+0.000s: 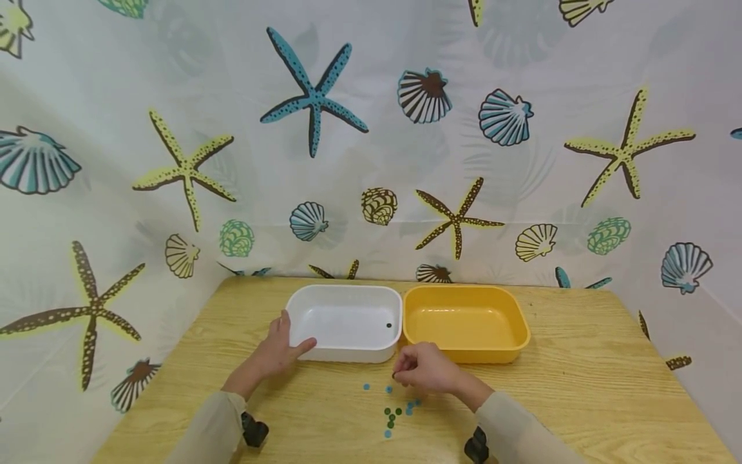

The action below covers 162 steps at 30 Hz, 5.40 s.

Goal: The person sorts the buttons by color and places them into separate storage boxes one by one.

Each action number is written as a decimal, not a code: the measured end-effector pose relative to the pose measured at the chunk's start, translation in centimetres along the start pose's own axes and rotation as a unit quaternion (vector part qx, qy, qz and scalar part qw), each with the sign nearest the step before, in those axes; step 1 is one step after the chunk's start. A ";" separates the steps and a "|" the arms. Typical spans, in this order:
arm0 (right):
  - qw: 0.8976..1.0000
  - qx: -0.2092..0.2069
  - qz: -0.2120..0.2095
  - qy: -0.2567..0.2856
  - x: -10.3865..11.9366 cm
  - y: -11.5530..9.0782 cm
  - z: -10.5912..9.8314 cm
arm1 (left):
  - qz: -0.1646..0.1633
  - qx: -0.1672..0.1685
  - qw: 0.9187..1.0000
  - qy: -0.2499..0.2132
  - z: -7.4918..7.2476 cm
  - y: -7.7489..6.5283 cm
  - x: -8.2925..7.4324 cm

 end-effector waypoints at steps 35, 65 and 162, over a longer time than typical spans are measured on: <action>0.993 -0.104 0.030 0.049 1.3 2.9 -3.9 | 0.000 -0.001 1.000 0.001 -0.1 -0.2 -0.2; 0.993 -0.088 0.065 0.035 2.1 6.9 -4.2 | -0.005 0.000 1.000 0.005 -0.1 -0.1 -0.1; 0.992 -0.009 -0.059 -0.113 1.2 -0.2 -0.4 | -0.010 -0.002 1.000 -0.002 -0.2 -0.4 -0.5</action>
Point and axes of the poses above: each hand's wrist, its own y-axis towards the middle knuckle, its own z-axis out of the palm, x = y × z, the point moved 6 cm from there along y, towards the middle knuckle, and after that the axes turned 8 degrees about z, right-handed, at the moved point
